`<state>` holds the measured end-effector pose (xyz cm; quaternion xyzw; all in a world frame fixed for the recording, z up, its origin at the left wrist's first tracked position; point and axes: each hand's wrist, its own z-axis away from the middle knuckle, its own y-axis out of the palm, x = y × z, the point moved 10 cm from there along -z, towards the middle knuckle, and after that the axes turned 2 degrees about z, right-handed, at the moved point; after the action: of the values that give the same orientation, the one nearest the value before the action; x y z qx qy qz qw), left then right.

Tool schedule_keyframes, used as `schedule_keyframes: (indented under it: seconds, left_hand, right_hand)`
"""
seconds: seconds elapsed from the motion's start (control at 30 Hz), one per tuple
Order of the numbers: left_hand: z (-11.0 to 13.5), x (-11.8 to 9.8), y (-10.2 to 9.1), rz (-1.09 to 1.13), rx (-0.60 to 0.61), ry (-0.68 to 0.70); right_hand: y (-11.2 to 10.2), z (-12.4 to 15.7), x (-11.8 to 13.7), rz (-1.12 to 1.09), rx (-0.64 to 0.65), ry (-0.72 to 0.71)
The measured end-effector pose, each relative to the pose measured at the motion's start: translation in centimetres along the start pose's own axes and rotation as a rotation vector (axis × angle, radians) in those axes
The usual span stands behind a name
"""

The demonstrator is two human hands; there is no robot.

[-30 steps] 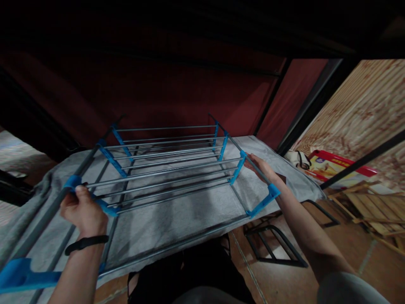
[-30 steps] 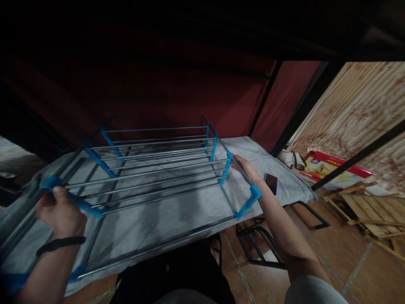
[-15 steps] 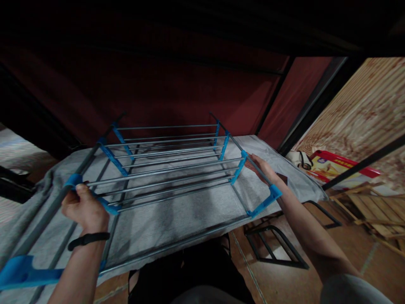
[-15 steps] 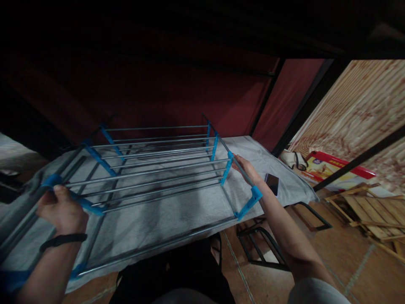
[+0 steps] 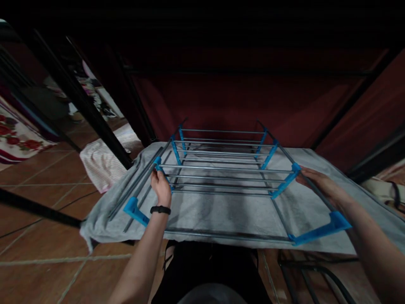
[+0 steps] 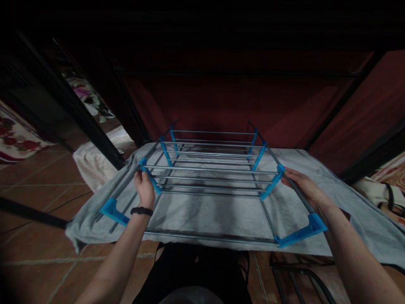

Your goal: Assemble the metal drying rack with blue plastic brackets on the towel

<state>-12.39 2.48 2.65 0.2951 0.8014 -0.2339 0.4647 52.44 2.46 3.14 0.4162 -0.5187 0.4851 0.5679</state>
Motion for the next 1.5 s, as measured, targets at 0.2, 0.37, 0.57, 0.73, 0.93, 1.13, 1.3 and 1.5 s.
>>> schedule_keyframes:
  seconds: [0.2, 0.37, 0.57, 0.73, 0.93, 1.13, 1.3, 1.5]
  left_hand:
    - [5.6, -2.9, -1.0, -0.143, 0.052, 0.022]
    - [5.7, -12.8, -0.4, -0.267, 0.313, 0.4]
    - [6.9, -18.0, 6.9, -0.378, 0.67, 0.761]
    - [11.5, -17.2, 14.5, -0.498, 0.829, 0.981]
    - [15.3, -17.4, 22.0, -0.588, 1.03, 1.049]
    - [15.8, -17.1, 25.0, -0.605, 1.104, 0.94]
    - [14.7, -16.9, 25.0, -0.603, 1.073, 0.882]
    - [14.9, -16.4, 25.2, -0.645, 1.085, 0.861]
  right_hand:
    - [-0.8, -0.7, -0.2, 0.073, -0.05, 0.002]
    - [0.1, -0.4, 0.1, 0.025, -0.015, -0.009]
    - [0.5, -0.3, 0.9, 0.004, -0.083, -0.04]
    - [1.1, 0.1, 1.6, 0.005, -0.034, -0.089]
    - [1.4, -0.2, 1.9, 0.037, 0.008, -0.111]
    - [1.4, -0.3, 1.9, 0.064, 0.0, -0.136]
    - [1.5, -0.9, 1.8, 0.07, -0.012, -0.169]
    - [1.6, -1.2, 1.5, 0.039, -0.04, -0.182]
